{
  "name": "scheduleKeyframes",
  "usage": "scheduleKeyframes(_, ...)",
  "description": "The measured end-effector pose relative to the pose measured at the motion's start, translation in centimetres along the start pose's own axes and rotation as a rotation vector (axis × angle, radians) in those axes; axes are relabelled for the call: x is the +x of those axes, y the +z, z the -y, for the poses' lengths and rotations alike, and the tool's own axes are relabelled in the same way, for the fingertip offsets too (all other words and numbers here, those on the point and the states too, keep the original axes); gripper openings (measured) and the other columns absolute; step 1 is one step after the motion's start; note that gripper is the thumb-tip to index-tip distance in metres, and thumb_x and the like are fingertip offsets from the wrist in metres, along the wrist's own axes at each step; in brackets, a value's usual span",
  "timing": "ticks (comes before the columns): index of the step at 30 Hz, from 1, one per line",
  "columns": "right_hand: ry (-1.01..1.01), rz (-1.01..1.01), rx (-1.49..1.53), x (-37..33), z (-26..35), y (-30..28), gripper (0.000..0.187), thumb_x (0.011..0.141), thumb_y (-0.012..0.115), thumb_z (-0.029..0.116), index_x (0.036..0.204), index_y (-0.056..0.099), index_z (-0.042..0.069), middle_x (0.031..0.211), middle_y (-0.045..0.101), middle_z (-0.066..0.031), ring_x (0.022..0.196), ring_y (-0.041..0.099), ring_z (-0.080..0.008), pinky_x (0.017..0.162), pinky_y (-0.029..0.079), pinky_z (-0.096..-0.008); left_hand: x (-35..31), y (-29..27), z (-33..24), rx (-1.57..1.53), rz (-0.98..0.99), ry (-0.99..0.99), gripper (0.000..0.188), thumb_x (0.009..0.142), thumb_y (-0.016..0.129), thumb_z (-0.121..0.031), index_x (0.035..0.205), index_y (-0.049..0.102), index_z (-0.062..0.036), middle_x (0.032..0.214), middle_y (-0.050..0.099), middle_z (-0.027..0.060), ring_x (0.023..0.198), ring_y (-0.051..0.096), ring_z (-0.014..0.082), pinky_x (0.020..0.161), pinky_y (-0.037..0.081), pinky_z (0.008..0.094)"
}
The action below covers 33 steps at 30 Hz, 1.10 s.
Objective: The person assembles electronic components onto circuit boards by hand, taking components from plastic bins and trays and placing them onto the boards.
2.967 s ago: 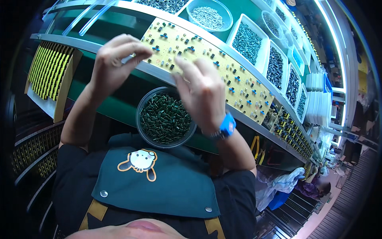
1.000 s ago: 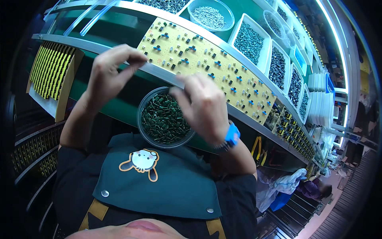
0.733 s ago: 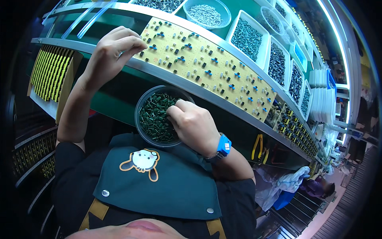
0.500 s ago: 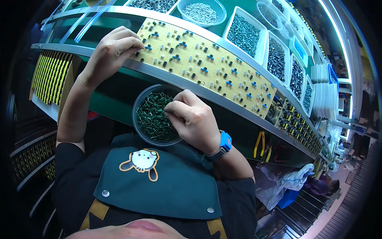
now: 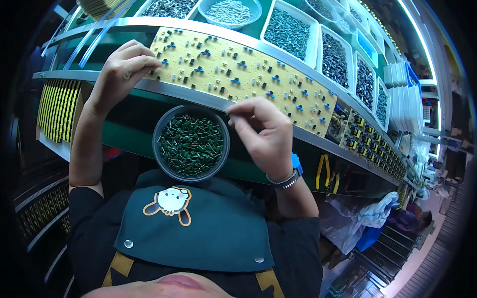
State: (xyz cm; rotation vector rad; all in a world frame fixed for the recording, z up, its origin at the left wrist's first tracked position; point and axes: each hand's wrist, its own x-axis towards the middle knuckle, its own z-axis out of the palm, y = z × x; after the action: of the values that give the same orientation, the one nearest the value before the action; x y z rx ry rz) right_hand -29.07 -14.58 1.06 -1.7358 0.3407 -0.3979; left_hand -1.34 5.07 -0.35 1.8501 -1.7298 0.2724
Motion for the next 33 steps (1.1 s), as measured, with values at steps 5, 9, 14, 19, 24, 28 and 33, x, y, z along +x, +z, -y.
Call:
scheduleKeyframes(5, -0.157, -0.232, -0.297, 1.7, -1.0, -3.1, 0.019, 0.093, 0.067, -0.011, 0.110, 0.072, -0.006, 0.096, 0.075, -0.0098, 0.081, 0.072, -0.0143, 0.078, 0.058, -0.0217, -0.1, 0.6, -1.6, 0.039, -0.026, -0.037, 0.014, 0.082, 0.075, 0.006, 0.095, 0.077, 0.0003, 0.094, 0.070, 0.0068, 0.084, 0.061, 0.0185, 0.074, 0.054, 0.0295)
scheduleKeyframes(9, -0.149, -0.274, -0.261, 2.2, -1.1, -4.5, 0.019, 0.094, 0.067, -0.011, 0.111, 0.072, -0.005, 0.095, 0.075, -0.0101, 0.082, 0.072, -0.0139, 0.077, 0.057, -0.0212, -0.2, 0.4, -0.8, -0.020, -0.018, -0.058, 0.016, 0.082, 0.075, 0.007, 0.096, 0.078, 0.0007, 0.094, 0.071, 0.0070, 0.083, 0.061, 0.0184, 0.074, 0.054, 0.0292)
scheduleKeyframes(14, -0.172, -0.332, -0.345, 3.4, -1.6, -5.8, 0.017, 0.094, 0.067, -0.010, 0.109, 0.073, -0.005, 0.096, 0.075, -0.0088, 0.080, 0.071, -0.0129, 0.075, 0.056, -0.0210, -0.7, 0.2, -0.3, -0.070, -0.027, -0.096, 0.018, 0.081, 0.076, 0.008, 0.098, 0.078, 0.0006, 0.094, 0.071, 0.0071, 0.084, 0.062, 0.0189, 0.074, 0.054, 0.0292)
scheduleKeyframes(19, -0.282, -0.336, -0.533, 5.6, -2.3, -6.4, 0.016, 0.092, 0.068, -0.010, 0.104, 0.075, -0.003, 0.096, 0.074, -0.0068, 0.077, 0.067, -0.0130, 0.072, 0.054, -0.0225, -0.2, 0.2, -3.1, -0.113, -0.090, -0.067, 0.025, 0.079, 0.077, 0.008, 0.103, 0.078, -0.0023, 0.095, 0.069, 0.0068, 0.083, 0.063, 0.0202, 0.073, 0.055, 0.0305)
scheduleKeyframes(24, -0.362, -0.323, -0.732, 6.7, -3.2, -7.0, 0.015, 0.088, 0.069, -0.010, 0.099, 0.076, -0.003, 0.095, 0.073, -0.0061, 0.075, 0.064, -0.0150, 0.069, 0.052, -0.0252, -0.8, 1.7, -10.5, -0.239, 0.414, 0.058, 0.022, 0.075, 0.074, 0.000, 0.097, 0.071, -0.0050, 0.093, 0.065, 0.0074, 0.081, 0.062, 0.0246, 0.074, 0.054, 0.0348)
scheduleKeyframes(28, -0.429, -0.292, -0.762, 7.5, -3.6, -6.1, 0.014, 0.086, 0.070, -0.010, 0.096, 0.076, -0.003, 0.095, 0.072, -0.0068, 0.074, 0.063, -0.0168, 0.068, 0.051, -0.0270, -1.5, 3.2, -10.9, -0.170, 0.475, 0.104, 0.013, 0.079, 0.073, -0.003, 0.090, 0.067, -0.0047, 0.092, 0.064, 0.0071, 0.080, 0.061, 0.0236, 0.075, 0.054, 0.0348)
scheduleKeyframes(33, -0.471, -0.284, -0.791, 7.7, -4.0, -6.3, 0.013, 0.085, 0.070, -0.010, 0.095, 0.076, -0.004, 0.095, 0.072, -0.0078, 0.074, 0.063, -0.0182, 0.068, 0.051, -0.0284, -1.7, 3.6, -11.3, -0.231, 0.361, 0.052, 0.010, 0.081, 0.073, -0.003, 0.088, 0.066, -0.0046, 0.091, 0.064, 0.0073, 0.080, 0.060, 0.0231, 0.074, 0.053, 0.0344)
